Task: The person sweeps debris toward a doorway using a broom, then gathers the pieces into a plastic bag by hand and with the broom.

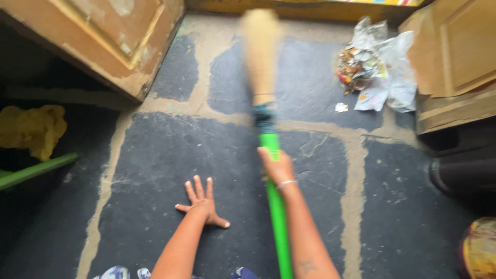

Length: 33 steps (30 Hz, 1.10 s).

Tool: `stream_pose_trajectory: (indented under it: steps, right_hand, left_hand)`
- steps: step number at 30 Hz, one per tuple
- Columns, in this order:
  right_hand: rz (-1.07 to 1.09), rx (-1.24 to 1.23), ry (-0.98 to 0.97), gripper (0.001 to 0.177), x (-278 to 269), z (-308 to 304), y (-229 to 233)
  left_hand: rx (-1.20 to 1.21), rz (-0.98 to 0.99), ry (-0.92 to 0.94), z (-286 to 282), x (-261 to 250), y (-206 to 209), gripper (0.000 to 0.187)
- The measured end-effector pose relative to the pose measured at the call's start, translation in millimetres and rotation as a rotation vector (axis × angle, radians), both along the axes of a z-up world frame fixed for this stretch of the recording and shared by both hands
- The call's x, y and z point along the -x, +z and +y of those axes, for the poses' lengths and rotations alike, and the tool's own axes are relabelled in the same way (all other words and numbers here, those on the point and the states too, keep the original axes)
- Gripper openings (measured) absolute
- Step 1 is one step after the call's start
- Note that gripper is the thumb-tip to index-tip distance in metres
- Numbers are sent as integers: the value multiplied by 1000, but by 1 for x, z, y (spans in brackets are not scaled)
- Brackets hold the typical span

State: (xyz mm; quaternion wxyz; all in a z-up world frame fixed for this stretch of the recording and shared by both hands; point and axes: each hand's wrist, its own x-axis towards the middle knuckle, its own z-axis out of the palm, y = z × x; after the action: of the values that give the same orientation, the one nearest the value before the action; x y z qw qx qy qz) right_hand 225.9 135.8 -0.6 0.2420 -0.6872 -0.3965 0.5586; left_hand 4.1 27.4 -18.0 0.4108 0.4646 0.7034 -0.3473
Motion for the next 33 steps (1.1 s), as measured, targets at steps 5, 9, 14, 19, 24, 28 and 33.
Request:
stream_pose_trajectory:
  steps: [5,9,14,19,24,28,33]
  right_hand:
    - [43,-11,371,55,67,13,5]
    - [106,55,254,54,50,49,-38]
    - [382,43,-274,43,19,46,-45]
    - [388,18,-180,40,57,-46,-1]
    - [149,8,212,45,42,-63,-21]
    - [110,16,31,43,-19,-57,-54]
    - [300,-19,-322,45,-63,-36,-8]
  left_hand:
    - [-23,29,-32,-2,2,-12,172]
    - [-42,43,-32,-5,4,-17,173]
    - [-122,-6,-14,-12,7,-13,173]
    - [-155,-8,-48,-14,9,-3,171]
    - [-125,-6,-326,-3,21,10,149]
    - [-172,-99,-772,37,47,59,95]
    - [-297,-52,-930,86,42,134,87]
